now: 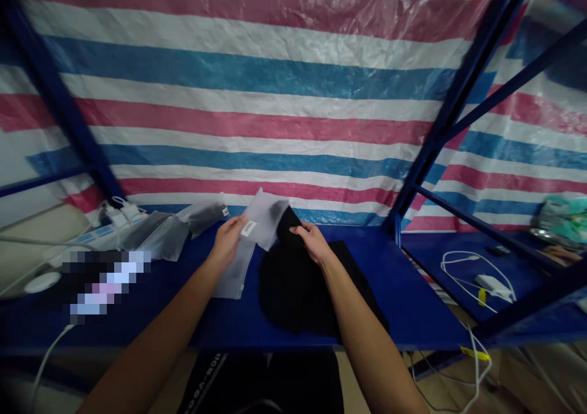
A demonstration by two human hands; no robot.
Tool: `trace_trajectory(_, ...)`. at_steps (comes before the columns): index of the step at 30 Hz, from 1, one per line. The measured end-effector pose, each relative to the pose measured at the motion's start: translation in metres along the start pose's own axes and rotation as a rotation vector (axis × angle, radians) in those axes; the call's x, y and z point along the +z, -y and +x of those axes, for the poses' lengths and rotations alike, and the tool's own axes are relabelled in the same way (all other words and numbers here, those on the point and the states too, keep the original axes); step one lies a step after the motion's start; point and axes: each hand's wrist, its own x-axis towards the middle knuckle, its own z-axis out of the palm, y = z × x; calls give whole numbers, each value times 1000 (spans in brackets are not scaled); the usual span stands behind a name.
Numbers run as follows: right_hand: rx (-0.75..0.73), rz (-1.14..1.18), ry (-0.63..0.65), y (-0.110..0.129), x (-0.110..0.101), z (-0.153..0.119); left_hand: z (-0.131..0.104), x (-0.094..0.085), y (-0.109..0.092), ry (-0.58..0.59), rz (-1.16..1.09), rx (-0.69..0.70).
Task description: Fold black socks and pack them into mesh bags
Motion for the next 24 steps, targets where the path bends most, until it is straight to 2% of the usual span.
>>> trace_trajectory(3, 33, 63, -77, 1, -13, 2, 20, -21, -1, -213, -26, 46)
trace_trajectory(5, 17, 126, -117, 1, -15, 3, 25, -28, -2, -255, -32, 62)
trace_trajectory(7, 7, 200, -108, 0, -13, 3, 23, -28, -4, -186, -48, 57)
trace_trajectory(12, 67, 329, 19, -4, 1, 1, 1, -5, -7, 141, -54, 35)
trace_trajectory(16, 102, 344, 54, -3, 6, 0, -13, 7, -13, 277, -40, -21)
trace_trajectory(21, 78, 302, 26, 3, 6, -2, -16, 1, -17, 495, 26, -208)
trace_trajectory(24, 67, 239, 72, 9, 3, -7, -14, -5, -18, 530, 68, -262)
